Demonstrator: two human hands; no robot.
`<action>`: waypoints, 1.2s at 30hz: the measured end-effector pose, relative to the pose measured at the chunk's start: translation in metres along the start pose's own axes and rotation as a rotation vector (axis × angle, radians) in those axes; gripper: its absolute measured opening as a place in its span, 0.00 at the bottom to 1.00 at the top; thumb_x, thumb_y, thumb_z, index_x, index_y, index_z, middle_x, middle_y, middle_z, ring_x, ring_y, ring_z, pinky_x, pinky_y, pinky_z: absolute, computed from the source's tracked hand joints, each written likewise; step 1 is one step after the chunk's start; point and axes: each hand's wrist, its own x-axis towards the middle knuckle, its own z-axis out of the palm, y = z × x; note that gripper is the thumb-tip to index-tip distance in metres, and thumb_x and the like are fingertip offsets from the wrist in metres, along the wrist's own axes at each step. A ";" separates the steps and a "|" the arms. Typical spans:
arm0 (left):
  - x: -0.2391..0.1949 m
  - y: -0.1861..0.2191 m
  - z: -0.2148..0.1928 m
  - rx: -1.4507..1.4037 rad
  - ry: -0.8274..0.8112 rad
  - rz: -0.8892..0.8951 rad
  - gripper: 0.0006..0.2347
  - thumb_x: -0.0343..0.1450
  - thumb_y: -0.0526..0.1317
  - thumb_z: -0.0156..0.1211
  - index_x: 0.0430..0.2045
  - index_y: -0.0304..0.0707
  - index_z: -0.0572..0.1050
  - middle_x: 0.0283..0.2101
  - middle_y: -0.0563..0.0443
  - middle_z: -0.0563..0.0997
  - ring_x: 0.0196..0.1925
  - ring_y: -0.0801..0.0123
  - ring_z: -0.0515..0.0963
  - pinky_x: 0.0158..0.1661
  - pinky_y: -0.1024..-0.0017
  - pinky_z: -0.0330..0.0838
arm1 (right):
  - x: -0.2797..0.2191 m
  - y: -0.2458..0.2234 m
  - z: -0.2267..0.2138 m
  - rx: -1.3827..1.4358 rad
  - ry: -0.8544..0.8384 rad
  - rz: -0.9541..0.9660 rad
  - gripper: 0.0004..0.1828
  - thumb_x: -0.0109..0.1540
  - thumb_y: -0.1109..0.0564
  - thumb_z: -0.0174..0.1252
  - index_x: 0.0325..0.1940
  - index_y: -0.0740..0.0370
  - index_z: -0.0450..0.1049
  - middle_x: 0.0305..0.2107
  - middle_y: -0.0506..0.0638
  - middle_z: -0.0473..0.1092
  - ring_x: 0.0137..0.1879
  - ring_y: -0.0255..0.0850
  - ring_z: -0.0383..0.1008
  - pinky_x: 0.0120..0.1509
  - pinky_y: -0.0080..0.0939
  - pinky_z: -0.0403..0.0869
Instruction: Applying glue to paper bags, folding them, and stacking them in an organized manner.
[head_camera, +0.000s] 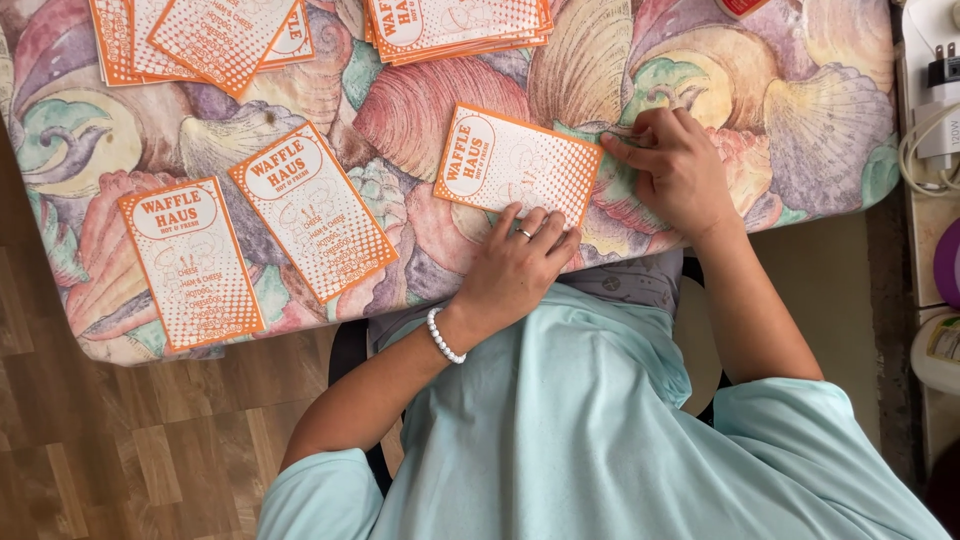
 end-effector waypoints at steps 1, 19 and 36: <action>0.000 -0.001 0.001 0.002 0.003 -0.002 0.12 0.73 0.39 0.55 0.50 0.42 0.76 0.47 0.41 0.74 0.54 0.52 0.73 0.60 0.47 0.67 | 0.001 0.004 0.003 0.013 0.025 0.012 0.23 0.63 0.67 0.53 0.52 0.47 0.87 0.46 0.52 0.70 0.44 0.47 0.70 0.50 0.47 0.74; 0.001 -0.002 -0.001 -0.019 -0.010 0.005 0.12 0.74 0.41 0.55 0.51 0.42 0.75 0.48 0.41 0.73 0.55 0.51 0.73 0.60 0.47 0.66 | 0.037 -0.053 -0.026 0.259 -0.040 0.290 0.13 0.62 0.51 0.68 0.48 0.60 0.82 0.40 0.55 0.69 0.46 0.53 0.72 0.50 0.53 0.73; 0.002 -0.001 -0.003 -0.061 -0.001 -0.007 0.11 0.74 0.38 0.55 0.49 0.41 0.77 0.49 0.39 0.71 0.55 0.49 0.74 0.59 0.45 0.67 | 0.077 -0.070 -0.034 0.375 -0.306 0.544 0.15 0.57 0.53 0.72 0.43 0.62 0.78 0.36 0.58 0.70 0.44 0.59 0.75 0.45 0.57 0.74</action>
